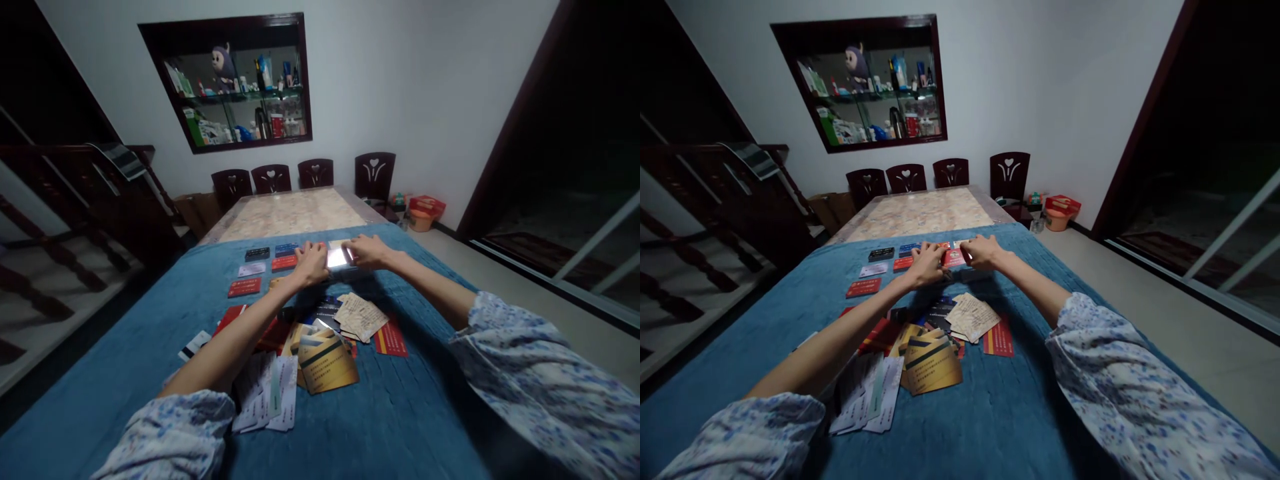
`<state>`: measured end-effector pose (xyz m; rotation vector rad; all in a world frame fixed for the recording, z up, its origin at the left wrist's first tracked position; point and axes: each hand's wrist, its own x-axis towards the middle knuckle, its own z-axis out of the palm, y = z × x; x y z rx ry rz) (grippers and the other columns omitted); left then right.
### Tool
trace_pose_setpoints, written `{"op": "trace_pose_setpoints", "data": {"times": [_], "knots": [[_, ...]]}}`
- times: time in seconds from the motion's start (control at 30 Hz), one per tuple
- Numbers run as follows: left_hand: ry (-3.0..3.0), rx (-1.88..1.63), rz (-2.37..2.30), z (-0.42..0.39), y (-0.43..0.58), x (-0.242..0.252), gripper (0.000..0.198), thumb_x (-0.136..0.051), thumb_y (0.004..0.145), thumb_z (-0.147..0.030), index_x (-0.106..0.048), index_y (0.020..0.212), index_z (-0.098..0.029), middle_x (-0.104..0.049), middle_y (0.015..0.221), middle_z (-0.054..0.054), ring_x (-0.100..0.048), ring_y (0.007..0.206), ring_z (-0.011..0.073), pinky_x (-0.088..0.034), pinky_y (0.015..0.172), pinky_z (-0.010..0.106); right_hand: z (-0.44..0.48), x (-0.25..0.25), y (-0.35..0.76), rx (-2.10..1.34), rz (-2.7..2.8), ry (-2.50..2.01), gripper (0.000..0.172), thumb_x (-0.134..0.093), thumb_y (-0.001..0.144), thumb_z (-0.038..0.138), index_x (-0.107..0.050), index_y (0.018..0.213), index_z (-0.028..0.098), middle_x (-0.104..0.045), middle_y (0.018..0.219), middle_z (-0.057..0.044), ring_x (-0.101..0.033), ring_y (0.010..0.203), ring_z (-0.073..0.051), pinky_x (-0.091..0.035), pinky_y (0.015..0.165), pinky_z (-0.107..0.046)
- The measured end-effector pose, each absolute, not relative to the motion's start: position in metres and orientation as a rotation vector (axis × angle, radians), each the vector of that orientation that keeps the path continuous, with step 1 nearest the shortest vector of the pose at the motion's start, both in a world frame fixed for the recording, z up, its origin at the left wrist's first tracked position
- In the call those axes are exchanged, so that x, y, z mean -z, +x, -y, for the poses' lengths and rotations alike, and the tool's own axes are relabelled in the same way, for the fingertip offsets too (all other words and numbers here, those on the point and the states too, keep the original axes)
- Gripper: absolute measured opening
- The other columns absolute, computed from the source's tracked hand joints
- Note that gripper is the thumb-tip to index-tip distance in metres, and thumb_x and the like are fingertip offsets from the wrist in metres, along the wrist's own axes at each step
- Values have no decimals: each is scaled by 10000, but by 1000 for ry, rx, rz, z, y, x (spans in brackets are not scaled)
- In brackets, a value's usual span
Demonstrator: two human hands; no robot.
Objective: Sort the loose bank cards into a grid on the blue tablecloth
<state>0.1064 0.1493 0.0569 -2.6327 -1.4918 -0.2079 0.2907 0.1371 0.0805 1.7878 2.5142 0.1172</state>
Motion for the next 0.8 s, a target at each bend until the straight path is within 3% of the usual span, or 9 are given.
{"op": "trace_pose_setpoints", "data": {"times": [0.63, 0.8], "knots": [[-2699, 67, 1568, -206, 156, -35, 381, -518, 775, -166, -608, 1146, -178, -555, 1311, 160, -362, 1273, 364, -294, 1018, 616, -190, -65, 317, 63, -2274, 1919, 390, -595, 846, 347, -615, 1218, 231, -648, 1250, -159, -590, 1153, -336, -453, 928, -503], [-2711, -5, 1565, -213, 161, -33, 338, -535, 763, -148, -639, 1084, -143, -587, 1269, 180, -388, 1258, 371, -327, 1003, 602, -199, -56, 319, 111, -2257, 1921, 409, -594, 837, 322, -613, 1236, 235, -642, 1267, -153, -596, 1156, -332, -472, 912, -475]]}}
